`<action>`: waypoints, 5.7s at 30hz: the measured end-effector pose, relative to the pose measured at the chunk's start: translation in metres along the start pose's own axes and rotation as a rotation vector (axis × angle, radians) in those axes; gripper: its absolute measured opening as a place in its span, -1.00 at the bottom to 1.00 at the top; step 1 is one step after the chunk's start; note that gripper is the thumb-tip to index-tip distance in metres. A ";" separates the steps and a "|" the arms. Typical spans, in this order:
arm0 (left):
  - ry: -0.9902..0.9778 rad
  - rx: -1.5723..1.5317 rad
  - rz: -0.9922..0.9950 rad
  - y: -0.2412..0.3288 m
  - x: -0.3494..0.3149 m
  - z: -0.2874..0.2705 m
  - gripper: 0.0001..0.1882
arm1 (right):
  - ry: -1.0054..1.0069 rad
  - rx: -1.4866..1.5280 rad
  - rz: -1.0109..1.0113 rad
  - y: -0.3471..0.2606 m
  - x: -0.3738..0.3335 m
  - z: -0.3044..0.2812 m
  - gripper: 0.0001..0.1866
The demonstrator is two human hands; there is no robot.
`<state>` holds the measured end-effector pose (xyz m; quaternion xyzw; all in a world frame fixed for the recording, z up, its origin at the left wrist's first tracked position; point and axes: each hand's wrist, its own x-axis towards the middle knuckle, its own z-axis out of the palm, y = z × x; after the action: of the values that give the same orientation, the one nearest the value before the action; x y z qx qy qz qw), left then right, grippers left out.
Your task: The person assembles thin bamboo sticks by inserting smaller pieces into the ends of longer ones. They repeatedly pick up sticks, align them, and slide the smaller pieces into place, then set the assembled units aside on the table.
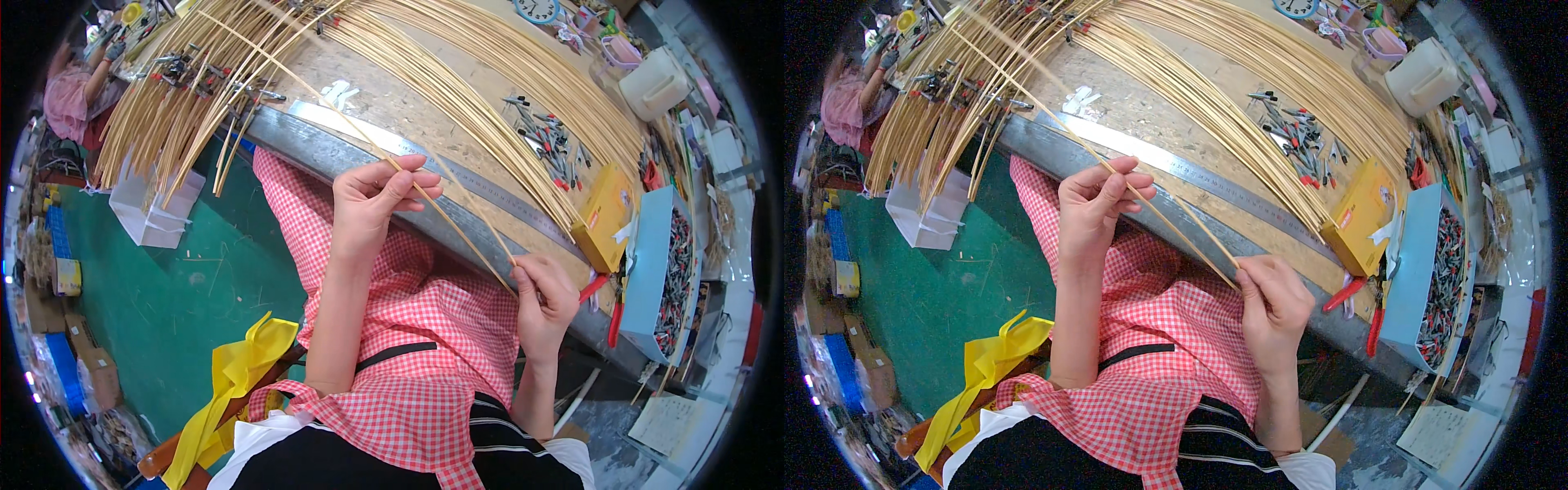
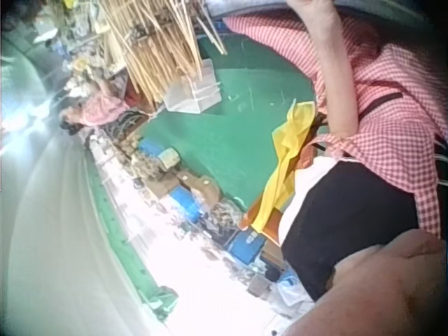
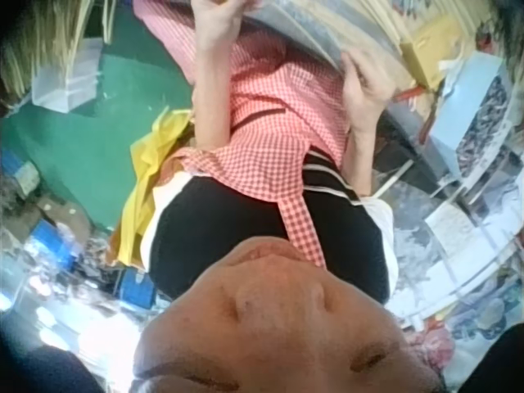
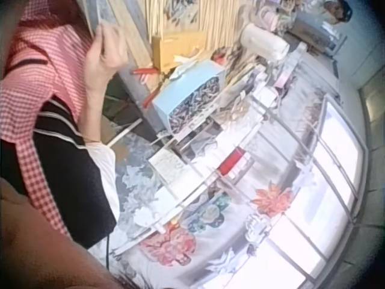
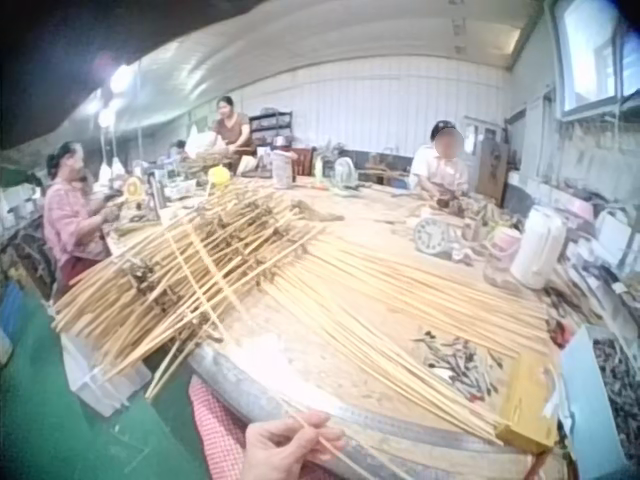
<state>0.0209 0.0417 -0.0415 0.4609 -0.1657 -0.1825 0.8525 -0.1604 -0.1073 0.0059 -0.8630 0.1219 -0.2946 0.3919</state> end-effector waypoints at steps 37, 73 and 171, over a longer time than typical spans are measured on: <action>-0.033 0.053 0.039 0.017 -0.011 0.007 -0.85 | -0.095 -0.841 -0.114 0.083 0.100 -0.010 -0.87; 0.044 0.114 0.051 0.018 -0.013 0.020 -0.85 | 0.260 -0.252 0.221 0.031 0.021 -0.028 -0.63; -0.113 0.511 0.131 -0.012 -0.007 0.040 -0.81 | -0.055 -0.901 0.087 0.130 0.126 -0.022 -0.86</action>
<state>-0.0046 0.0100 -0.0317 0.6386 -0.2830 -0.1044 0.7079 -0.0706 -0.2619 -0.0278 -0.9490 0.2636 -0.1726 -0.0079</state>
